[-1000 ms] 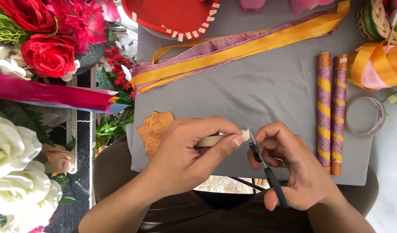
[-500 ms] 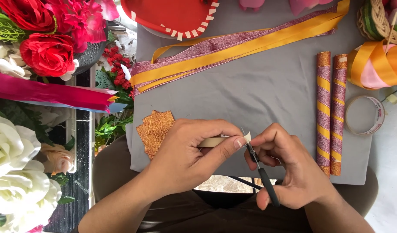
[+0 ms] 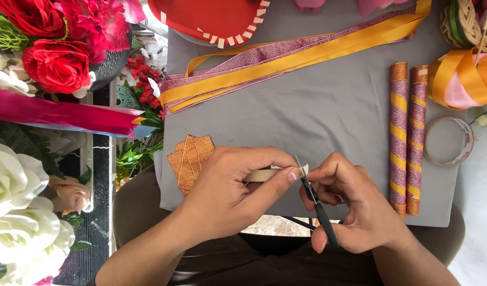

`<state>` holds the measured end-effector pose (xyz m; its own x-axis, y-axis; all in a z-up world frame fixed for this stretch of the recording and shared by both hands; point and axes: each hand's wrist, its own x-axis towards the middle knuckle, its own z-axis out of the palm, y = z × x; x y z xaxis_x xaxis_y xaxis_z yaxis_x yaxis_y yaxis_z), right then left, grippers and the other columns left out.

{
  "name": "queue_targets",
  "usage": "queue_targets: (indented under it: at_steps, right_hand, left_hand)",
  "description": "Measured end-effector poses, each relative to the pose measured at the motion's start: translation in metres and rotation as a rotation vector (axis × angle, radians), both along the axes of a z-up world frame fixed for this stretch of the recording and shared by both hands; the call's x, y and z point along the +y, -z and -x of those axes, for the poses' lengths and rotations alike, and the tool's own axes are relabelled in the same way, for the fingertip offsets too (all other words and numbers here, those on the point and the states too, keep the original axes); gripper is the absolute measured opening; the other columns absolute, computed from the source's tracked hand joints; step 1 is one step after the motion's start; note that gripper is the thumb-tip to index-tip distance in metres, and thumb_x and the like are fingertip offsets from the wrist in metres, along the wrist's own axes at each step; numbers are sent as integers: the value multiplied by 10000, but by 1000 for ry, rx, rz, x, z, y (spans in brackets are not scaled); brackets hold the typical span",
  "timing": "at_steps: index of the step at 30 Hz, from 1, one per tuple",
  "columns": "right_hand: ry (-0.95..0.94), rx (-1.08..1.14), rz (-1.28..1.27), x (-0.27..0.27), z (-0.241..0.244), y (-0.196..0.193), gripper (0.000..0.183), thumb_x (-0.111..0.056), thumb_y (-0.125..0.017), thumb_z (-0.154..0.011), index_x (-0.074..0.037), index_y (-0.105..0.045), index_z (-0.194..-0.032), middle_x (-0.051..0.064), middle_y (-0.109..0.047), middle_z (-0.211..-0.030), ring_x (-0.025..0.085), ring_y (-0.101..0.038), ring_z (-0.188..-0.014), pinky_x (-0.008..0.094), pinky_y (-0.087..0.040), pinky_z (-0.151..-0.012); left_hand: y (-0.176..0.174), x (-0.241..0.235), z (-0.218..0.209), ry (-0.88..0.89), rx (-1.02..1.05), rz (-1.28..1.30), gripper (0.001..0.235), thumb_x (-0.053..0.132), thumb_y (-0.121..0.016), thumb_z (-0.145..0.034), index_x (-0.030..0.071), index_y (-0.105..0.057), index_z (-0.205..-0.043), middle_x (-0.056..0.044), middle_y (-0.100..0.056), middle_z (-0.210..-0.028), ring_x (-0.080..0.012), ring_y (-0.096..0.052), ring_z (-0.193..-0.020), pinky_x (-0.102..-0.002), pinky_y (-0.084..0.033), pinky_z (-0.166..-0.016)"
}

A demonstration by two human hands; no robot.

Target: Cutting small pieces of double-sided tape and applying them to a decorative stick.

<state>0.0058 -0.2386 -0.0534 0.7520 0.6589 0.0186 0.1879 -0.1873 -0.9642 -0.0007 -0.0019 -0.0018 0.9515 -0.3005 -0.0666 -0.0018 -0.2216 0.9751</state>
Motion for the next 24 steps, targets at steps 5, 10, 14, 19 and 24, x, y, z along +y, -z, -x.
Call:
queue_targets:
  at_steps: [5, 10, 14, 19, 24]
  right_hand:
    - [6, 14, -7, -1, 1, 3, 654, -655, -729, -762, -136, -492, -1082, -27, -630, -684, 60, -411, -546, 212, -382, -524]
    - [8, 12, -35, -4, 3, 7, 629, -596, -754, -776, -129, -511, -1121, -64, -358, -644, 66, -487, -545, 213, -426, -527]
    - [19, -10, -6, -3, 2, 8, 629, -609, -754, -757, -147, -513, -1110, -56, -535, -642, 62, -402, -534, 211, -346, -512]
    - [7, -45, -17, -4, 1, 12, 610, -599, -743, -777, -141, -510, -1106, -47, -643, -685, 60, -337, -527, 202, -328, -489]
    - [21, -56, 5, -5, 1, 15, 609, -554, -774, -768, -152, -515, -1145, -42, -628, -675, 64, -339, -527, 204, -326, -496]
  left_hand:
    - [0, 0, 0, -5, -14, -7, 190, 203, -602, -1004, 142, -722, -870, 68, -461, -565, -85, -375, -533, -248, -337, -512]
    - [0, 0, 0, -3, -23, 4, 198, 203, -594, -1012, 134, -713, -869, 63, -457, -572, -85, -375, -534, -247, -333, -514]
    - [0, 0, 0, -11, -9, 9, 190, 190, -603, -1005, 132, -714, -863, 64, -455, -578, -86, -376, -541, -248, -334, -516]
    - [0, 1, 0, -11, -1, 22, 185, 186, -604, -1004, 126, -710, -864, 64, -450, -584, -86, -380, -544, -248, -337, -520]
    - [1, 1, 0, -18, -3, 15, 179, 183, -610, -999, 125, -701, -857, 62, -428, -578, -89, -363, -544, -252, -329, -520]
